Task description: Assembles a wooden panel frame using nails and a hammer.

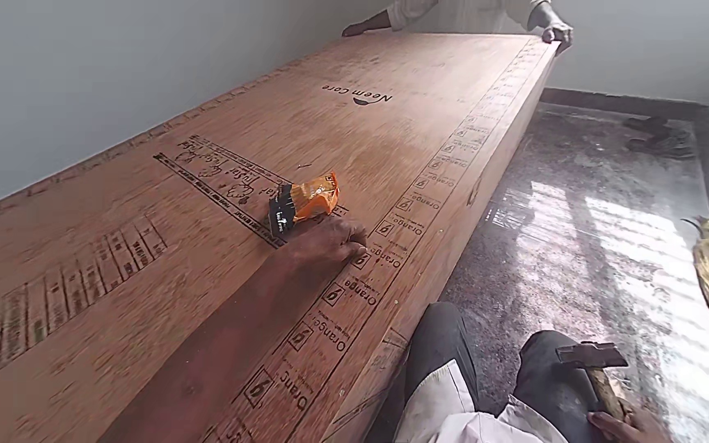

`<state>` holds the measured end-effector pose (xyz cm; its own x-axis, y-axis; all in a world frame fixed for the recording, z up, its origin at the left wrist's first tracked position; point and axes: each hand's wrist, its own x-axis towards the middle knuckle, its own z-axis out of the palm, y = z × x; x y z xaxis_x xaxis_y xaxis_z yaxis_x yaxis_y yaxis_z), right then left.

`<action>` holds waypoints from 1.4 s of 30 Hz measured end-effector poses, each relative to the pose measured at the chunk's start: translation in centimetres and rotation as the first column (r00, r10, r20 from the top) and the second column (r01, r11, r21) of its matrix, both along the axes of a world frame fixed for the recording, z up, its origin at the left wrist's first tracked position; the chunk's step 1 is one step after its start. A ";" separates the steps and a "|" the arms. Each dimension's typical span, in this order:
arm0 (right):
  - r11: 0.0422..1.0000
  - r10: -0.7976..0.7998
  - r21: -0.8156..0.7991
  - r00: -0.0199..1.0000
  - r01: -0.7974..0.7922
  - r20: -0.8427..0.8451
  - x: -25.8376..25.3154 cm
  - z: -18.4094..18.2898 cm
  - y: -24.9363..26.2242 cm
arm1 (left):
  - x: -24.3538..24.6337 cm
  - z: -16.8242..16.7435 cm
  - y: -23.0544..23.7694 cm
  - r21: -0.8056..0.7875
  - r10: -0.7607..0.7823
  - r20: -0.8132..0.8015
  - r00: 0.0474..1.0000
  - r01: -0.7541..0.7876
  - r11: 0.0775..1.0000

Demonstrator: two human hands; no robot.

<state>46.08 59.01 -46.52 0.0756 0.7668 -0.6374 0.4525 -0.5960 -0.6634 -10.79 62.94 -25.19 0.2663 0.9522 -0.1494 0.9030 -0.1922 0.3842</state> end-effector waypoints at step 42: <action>0.990 -0.069 0.104 0.964 0.098 -0.258 -7.3 1.7 3.9 | 13.9 -4.7 22.2 0.207 0.070 0.757 0.649 -0.341 0.917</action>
<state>38.83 62.90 -44.80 -0.0098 0.8340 -0.5517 0.2128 -0.5373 -0.8161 3.11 85.10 -29.87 -0.0502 0.9506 0.3063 0.3907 -0.2635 0.8820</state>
